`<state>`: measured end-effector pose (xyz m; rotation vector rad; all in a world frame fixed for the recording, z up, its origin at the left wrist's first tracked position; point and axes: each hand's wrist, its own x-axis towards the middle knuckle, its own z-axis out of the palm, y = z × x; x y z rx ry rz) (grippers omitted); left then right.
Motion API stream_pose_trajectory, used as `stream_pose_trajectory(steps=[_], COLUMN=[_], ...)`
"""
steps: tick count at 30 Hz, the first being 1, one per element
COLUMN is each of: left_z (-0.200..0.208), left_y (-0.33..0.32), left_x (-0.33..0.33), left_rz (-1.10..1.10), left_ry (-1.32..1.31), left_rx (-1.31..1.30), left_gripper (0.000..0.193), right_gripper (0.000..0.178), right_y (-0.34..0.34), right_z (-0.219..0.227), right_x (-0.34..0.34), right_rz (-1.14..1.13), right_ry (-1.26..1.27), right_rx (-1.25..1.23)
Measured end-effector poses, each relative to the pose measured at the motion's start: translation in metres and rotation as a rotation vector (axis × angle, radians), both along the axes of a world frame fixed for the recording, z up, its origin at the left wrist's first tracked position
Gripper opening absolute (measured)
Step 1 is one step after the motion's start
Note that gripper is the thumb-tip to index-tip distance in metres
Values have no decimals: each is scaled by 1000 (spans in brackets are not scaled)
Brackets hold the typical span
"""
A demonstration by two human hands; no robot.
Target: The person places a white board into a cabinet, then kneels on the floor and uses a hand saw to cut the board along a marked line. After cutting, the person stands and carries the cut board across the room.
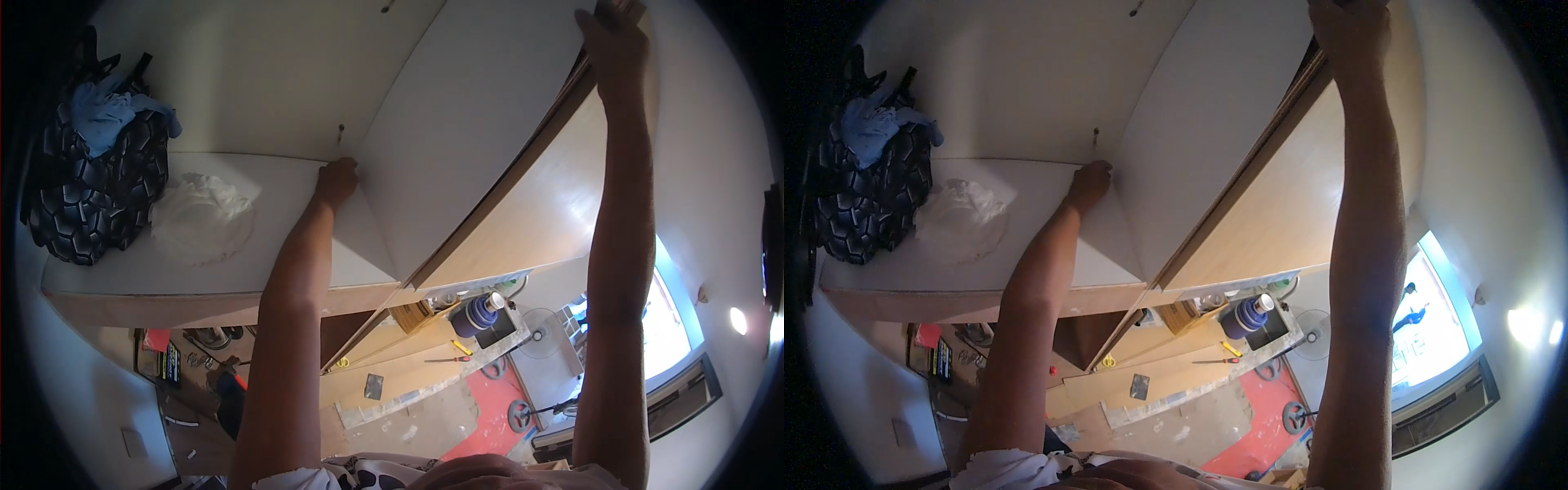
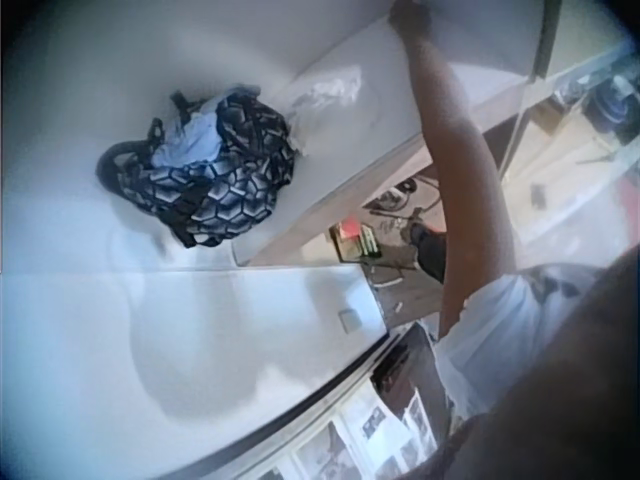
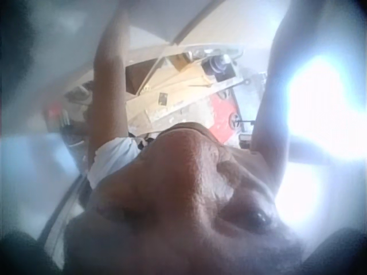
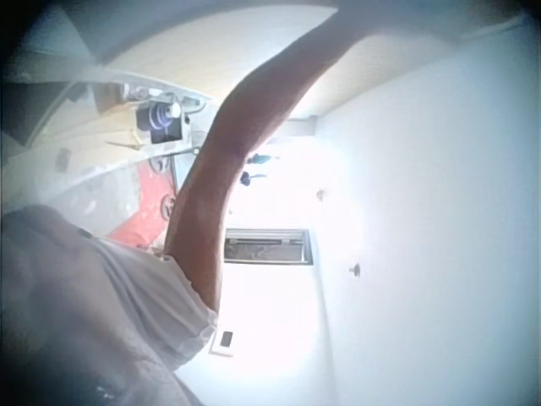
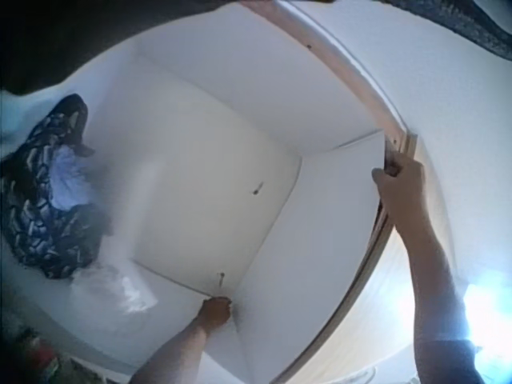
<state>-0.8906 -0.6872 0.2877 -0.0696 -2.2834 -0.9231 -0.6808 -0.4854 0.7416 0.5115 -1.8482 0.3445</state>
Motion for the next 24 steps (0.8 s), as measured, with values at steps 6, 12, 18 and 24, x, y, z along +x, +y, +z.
stream_pose_trajectory(steps=[6, 12, 18, 24], left_z=[10, 1, 6, 8], left_y=[21, 4, 7, 8], left_x=[3, 4, 6, 4], left_rz=[-15, 43, 0, 20], left_ry=[67, 17, 45, 32], left_rx=[-51, -116, -95, -83], left_gripper=[24, 25, 27, 27], right_gripper=[58, 57, 53, 45], right_y=[-12, -12, -27, -26], right_z=[-5, -13, -9, -9], right_x=[12, 7, 13, 10], right_rz=[176, 373, 256, 546], right_ry=[168, -3, 63, -53], right_rx=[81, -23, 38, 12])
